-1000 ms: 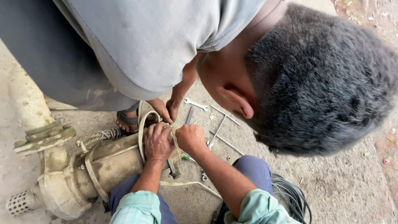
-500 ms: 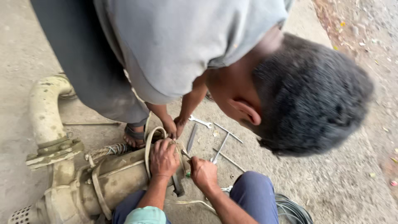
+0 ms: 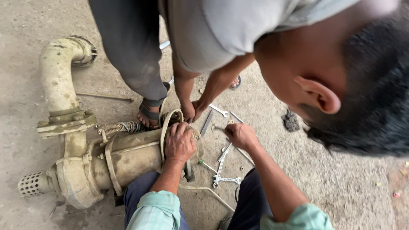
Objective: The person sits on the floor and uses a wrench to loosen bolts on a water pump. Another person assists by using a hammer and chisel to remove a stuck bolt. They continue to work together to disassemble the pump.
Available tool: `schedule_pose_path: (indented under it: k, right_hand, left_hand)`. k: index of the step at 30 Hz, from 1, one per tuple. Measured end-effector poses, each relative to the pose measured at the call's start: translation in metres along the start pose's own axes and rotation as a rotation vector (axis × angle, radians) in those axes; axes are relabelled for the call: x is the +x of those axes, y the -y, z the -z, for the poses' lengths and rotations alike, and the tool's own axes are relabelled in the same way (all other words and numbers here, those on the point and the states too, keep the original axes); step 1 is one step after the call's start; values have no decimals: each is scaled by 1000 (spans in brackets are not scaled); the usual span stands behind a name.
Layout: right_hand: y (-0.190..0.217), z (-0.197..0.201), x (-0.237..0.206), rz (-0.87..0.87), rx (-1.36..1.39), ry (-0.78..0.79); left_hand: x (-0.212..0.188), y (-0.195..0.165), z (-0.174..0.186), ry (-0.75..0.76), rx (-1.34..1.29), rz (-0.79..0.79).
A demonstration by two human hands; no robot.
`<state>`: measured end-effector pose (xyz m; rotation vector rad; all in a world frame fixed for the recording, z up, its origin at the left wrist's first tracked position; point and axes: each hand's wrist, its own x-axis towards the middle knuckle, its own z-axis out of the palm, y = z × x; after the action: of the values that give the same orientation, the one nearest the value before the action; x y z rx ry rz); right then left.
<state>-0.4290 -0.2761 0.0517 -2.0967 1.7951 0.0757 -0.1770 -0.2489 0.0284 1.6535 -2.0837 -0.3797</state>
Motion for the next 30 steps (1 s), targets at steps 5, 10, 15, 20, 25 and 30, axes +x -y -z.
schedule_pose_path:
  k: [5,10,15,20,25,30]
  right_hand:
    - [49,8,-2,-75,-44,157]
    - [77,19,31,-134,-194,394]
    - [89,26,46,-43,-318,426]
    - [109,13,41,109,-519,377]
    - [110,-11,14,64,-489,303]
    - [92,-47,-38,-18,-86,-133]
  left_hand:
    - [-2,2,-2,49,17,22]
    - [0,2,-2,103,51,19]
    - [2,-1,4,123,69,20]
    - [1,-4,8,123,77,7]
    - [3,-5,11,146,12,37]
    - [2,-5,7,74,43,16]
